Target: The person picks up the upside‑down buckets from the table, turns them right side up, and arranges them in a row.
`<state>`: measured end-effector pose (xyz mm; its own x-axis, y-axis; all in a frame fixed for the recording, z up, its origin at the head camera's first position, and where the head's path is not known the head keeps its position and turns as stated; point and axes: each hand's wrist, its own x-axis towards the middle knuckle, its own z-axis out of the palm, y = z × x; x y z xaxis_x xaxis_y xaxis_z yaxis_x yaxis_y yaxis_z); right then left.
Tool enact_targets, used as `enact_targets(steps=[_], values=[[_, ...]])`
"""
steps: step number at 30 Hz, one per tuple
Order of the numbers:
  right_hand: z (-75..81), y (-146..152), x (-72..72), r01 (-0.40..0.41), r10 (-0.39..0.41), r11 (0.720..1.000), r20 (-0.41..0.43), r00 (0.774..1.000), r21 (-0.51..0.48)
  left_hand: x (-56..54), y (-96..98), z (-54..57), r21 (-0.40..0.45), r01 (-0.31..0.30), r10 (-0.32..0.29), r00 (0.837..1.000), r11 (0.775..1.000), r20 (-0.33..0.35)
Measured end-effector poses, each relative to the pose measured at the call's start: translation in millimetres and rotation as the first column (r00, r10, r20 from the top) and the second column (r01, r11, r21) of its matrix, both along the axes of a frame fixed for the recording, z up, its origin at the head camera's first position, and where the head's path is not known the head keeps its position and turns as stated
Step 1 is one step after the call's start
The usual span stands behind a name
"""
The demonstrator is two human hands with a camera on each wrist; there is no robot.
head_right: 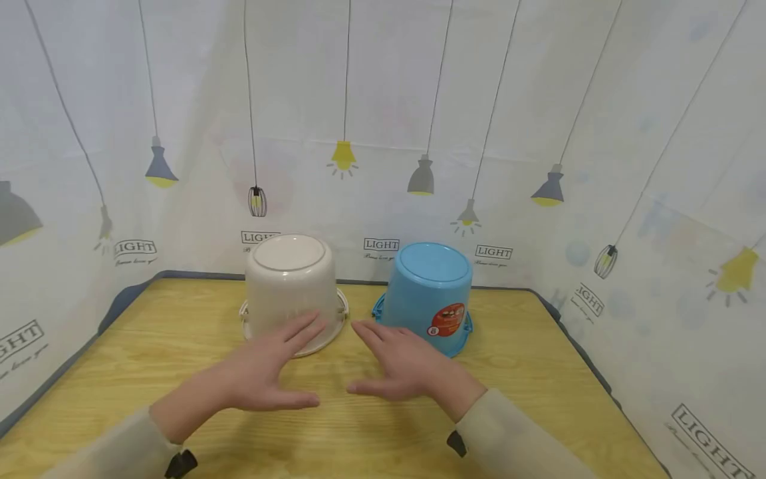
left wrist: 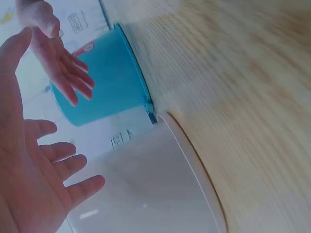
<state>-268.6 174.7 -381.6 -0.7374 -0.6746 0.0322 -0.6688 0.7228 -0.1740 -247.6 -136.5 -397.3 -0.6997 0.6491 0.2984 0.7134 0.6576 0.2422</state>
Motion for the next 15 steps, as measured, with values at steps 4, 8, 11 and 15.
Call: enact_targets(steps=[4,8,11,15], values=[[2.1,-10.5,-7.8,0.034,-0.034,0.999,0.056,0.998,0.0,4.3,-18.4,-1.0,0.001,-0.075,0.075,0.997,0.997,0.019],[2.0,-22.2,-18.0,0.069,-0.067,0.998,0.102,0.993,-0.013,5.6,-39.0,-2.4,-0.004,-0.137,0.137,0.99,0.991,0.022],[1.2,-30.9,-25.5,0.108,-0.106,0.994,0.142,0.984,-0.006,7.5,-53.6,-0.7,0.006,-0.185,0.185,0.982,0.983,0.038],[-0.6,-41.3,-36.1,0.151,-0.149,0.989,0.196,0.969,0.007,7.3,-70.3,1.8,0.004,-0.247,0.245,0.966,0.969,0.077]])
